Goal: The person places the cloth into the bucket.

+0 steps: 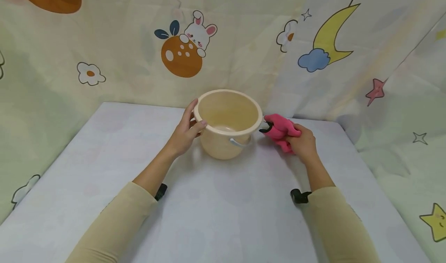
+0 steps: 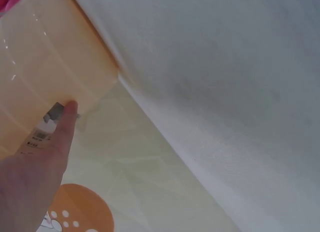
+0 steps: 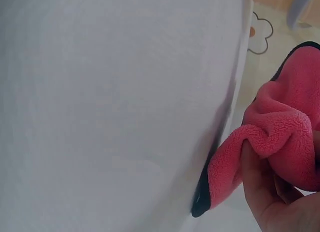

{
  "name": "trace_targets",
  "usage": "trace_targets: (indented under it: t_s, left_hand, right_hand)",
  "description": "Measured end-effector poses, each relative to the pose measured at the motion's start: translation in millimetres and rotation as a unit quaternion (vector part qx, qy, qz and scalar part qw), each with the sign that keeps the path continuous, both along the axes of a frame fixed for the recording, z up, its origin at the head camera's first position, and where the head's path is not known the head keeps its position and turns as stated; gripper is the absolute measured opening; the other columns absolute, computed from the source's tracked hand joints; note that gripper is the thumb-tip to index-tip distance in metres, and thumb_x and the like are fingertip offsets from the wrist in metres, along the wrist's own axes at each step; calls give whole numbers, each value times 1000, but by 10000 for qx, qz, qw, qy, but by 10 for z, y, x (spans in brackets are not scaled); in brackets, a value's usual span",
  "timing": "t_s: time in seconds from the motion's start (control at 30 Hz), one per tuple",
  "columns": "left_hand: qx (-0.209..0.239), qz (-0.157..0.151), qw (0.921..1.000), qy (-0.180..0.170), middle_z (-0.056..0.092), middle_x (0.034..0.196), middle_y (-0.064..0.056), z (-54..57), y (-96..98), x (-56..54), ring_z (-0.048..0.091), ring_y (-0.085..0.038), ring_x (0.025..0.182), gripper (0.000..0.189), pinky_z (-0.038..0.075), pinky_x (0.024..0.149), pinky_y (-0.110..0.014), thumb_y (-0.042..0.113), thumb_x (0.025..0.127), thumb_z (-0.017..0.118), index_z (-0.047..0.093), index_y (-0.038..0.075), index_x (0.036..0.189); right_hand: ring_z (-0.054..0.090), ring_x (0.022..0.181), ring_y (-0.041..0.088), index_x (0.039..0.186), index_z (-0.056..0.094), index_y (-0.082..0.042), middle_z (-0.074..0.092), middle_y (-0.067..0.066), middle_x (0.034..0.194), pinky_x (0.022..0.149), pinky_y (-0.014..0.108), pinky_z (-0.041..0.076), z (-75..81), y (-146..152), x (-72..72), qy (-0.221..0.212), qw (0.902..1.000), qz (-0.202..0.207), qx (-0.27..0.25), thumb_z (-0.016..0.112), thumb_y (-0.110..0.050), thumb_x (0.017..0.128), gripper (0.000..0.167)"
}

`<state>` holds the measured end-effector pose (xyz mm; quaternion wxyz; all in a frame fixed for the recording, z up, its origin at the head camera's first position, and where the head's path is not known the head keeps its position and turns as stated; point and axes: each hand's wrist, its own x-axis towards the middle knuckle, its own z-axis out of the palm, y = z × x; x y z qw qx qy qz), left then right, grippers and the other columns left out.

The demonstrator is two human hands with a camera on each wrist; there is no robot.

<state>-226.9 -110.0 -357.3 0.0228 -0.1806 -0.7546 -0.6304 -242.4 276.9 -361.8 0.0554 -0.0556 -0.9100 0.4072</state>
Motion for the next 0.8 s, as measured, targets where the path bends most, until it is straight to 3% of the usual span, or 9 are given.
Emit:
trace_targets:
  t_s: [0.23, 0.47, 0.6, 0.8]
  left_hand:
    - [61, -22, 10000, -55, 30, 163, -18, 7, 2, 1, 45, -36, 142, 76, 45, 105, -66, 34, 102, 53, 10, 32, 165]
    - [28, -9, 10000, -55, 31, 163, -16, 0, 2, -9, 44, -35, 143, 76, 44, 106, -65, 34, 103, 53, 9, 34, 165]
    - [37, -9, 10000, -60, 32, 162, -17, -5, 4, -12, 44, -35, 143, 76, 45, 106, -65, 34, 103, 53, 9, 35, 165]
    - [42, -12, 10000, -70, 33, 162, -17, -19, 2, -12, 46, -34, 142, 76, 45, 106, -64, 34, 103, 53, 9, 35, 165]
  right_hand:
    - [52, 115, 31, 141, 61, -9, 62, 20, 133, 82, 32, 48, 93, 65, 44, 137, 9990, -148, -403, 67, -12, 96, 46]
    - [56, 99, 21, 142, 60, -9, 60, 16, 129, 72, 22, 51, 191, 91, 90, 350, 9967, -313, -663, 67, -14, 97, 45]
    - [59, 88, 17, 140, 59, -7, 59, 13, 123, 68, 21, 54, 244, 84, 124, 457, 9946, -311, -879, 66, -15, 99, 43]
    - [61, 84, 14, 134, 60, -7, 59, 5, 111, 69, 21, 55, 347, 40, 185, 684, 9922, -214, -1023, 67, -19, 98, 38]
